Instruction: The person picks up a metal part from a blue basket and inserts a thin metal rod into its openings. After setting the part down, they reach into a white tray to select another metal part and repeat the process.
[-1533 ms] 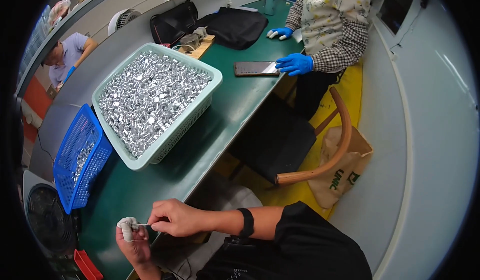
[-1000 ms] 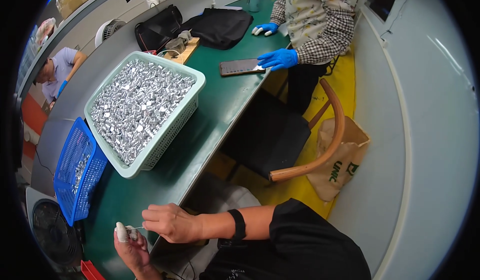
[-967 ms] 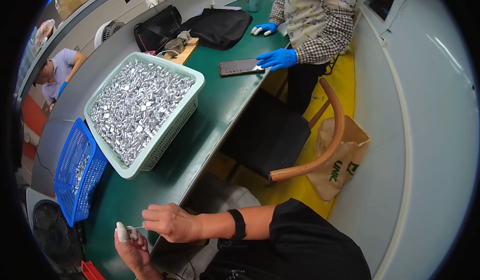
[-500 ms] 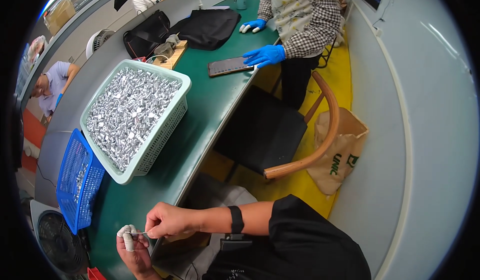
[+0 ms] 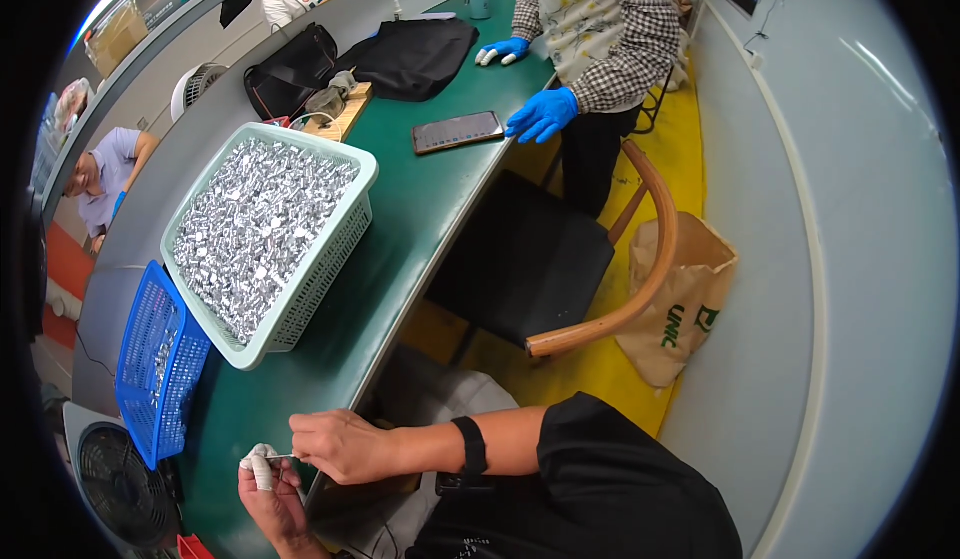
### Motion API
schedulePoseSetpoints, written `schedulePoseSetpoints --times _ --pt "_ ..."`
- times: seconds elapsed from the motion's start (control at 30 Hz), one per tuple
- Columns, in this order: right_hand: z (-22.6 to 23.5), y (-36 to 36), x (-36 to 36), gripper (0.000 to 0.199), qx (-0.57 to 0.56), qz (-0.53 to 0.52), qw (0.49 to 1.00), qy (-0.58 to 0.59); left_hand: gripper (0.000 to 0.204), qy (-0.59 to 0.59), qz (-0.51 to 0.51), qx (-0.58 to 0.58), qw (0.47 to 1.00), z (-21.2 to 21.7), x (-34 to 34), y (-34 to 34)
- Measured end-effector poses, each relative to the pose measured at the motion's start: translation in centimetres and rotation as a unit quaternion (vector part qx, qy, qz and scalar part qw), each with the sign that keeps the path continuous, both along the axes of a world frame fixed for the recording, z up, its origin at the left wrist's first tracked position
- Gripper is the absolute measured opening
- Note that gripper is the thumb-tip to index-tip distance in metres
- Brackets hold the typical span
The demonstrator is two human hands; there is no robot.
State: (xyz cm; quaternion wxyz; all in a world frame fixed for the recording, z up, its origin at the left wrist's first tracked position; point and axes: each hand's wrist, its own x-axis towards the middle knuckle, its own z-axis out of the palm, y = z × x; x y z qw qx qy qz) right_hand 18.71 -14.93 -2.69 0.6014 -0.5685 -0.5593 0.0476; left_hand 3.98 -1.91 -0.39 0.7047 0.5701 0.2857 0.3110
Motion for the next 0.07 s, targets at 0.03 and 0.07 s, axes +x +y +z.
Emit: schedulePoseSetpoints --times 0.03,0.07 --pt "-0.18 -0.10 0.11 0.017 -0.035 0.067 0.992 0.097 0.025 -0.014 -0.022 -0.001 1.000 0.09 0.02 -0.07" --pt "-0.37 -0.24 0.25 0.018 -0.070 0.133 0.970 0.193 0.026 -0.027 -0.044 -0.002 0.999 0.32 -0.07 -0.13"
